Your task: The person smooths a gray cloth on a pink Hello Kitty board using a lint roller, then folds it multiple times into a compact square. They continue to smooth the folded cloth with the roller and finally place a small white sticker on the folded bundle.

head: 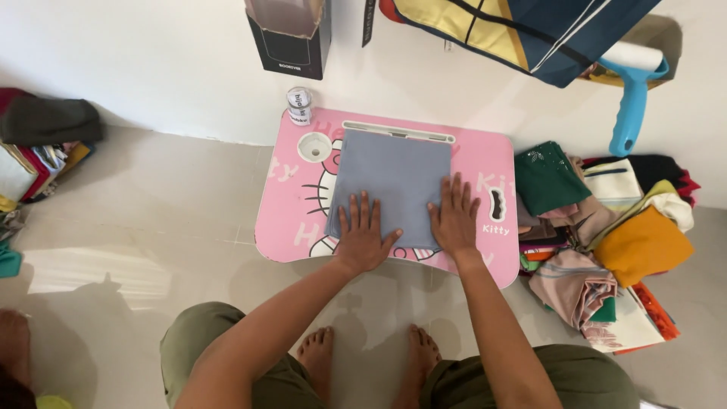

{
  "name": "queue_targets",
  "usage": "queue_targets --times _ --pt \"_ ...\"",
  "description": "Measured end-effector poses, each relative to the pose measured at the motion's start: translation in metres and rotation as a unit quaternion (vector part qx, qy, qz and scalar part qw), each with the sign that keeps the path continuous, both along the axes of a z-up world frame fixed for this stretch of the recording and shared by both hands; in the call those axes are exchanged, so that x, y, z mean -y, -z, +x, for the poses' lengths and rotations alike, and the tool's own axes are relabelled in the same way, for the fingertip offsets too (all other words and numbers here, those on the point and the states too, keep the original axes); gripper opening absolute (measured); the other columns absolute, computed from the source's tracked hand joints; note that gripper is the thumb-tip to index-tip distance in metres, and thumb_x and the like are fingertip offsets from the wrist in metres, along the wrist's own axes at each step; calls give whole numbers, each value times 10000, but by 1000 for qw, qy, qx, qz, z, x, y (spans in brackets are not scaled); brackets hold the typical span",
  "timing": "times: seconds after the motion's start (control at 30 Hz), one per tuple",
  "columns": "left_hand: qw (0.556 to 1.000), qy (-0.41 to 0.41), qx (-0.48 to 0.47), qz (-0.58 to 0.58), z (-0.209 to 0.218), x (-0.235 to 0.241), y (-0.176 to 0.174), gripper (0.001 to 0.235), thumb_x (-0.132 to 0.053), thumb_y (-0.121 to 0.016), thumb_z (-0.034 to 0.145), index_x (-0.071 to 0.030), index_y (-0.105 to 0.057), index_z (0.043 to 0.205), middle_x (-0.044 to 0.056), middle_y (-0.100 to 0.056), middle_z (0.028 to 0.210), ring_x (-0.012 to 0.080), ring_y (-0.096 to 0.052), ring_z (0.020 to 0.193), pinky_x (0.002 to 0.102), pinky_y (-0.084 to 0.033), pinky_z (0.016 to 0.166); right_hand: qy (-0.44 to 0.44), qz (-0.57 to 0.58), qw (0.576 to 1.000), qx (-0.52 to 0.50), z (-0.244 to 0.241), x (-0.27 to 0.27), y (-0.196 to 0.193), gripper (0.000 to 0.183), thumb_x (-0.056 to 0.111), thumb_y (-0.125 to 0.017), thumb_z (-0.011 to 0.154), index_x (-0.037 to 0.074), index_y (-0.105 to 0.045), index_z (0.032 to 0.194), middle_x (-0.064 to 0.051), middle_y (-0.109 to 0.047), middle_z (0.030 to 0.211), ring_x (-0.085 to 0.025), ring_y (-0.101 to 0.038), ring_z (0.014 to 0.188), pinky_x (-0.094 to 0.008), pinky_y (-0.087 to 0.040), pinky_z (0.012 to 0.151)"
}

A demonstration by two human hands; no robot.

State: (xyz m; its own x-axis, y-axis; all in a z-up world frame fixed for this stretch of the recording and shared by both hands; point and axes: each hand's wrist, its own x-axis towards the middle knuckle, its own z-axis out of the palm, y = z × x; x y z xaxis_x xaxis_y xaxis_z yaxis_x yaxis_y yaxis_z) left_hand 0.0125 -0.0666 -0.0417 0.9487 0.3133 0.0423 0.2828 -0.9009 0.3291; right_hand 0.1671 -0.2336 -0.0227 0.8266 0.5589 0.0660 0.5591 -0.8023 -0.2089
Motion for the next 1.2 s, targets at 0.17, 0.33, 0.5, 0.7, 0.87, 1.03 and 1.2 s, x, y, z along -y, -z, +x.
queue_targets --times 0.17,0.33,0.5,0.7,0.87,1.03,1.2 --pt "993 28 -101 -44 -1 -4 -25 961 -749 -115 1006 -20 -110 1633 282 34 1692 497 106 1547 683 67 1217 -93 -32 995 -16 -25 15 8 767 591 -356 1041 122 -234 1636 -138 -169 1717 -375 -121 1579 -615 -95 1260" --pt "989 26 -134 -58 0 -1 -34 974 -756 -92 1000 -18 -64 1635 272 76 1693 496 144 1541 693 97 1213 -140 -158 977 -15 -31 37 -7 927 790 -243 984 157 -128 1651 -98 -82 1727 -290 -9 1594 -568 70 1272" --pt "993 36 -114 -16 -7 1 -33 952 -746 -109 1010 -21 -140 1626 267 6 1695 482 73 1554 692 54 1212 -98 -114 988 -19 -15 34 -16 888 738 -299 999 114 -211 1624 -119 -139 1716 -339 -76 1584 -612 15 1267" --pt "994 86 35 65 25 -23 -46 826 -671 -261 1047 -48 -359 1581 219 -220 1684 457 -170 1547 634 -170 1222 1 25 999 -25 -17 -11 -7 818 611 -330 1052 -12 -276 1580 -252 -216 1673 -415 -142 1567 -645 -105 1252" --pt "994 64 -35 81 45 -65 -10 789 -679 -215 1042 -163 -276 1635 139 -212 1708 414 -141 1570 559 -155 1270 10 9 999 -33 -20 -23 2 930 708 -323 1006 9 -212 1610 -225 -150 1697 -388 -108 1578 -630 -75 1257" --pt "997 3 -46 58 39 -62 -26 1003 -816 -229 953 -67 -251 1619 196 -153 1709 387 -90 1586 579 -104 1275 -3 2 999 -45 -10 -24 -17 999 747 -398 950 29 -211 1619 -206 -164 1700 -414 -133 1566 -647 -70 1255" --pt "997 19 -45 66 32 -69 -27 1032 -823 -267 950 -21 -267 1600 205 -165 1705 371 -90 1590 616 -64 1270 -51 39 996 -61 -5 1 -21 925 657 -455 985 13 -229 1609 -229 -185 1687 -407 -174 1557 -604 -88 1272"
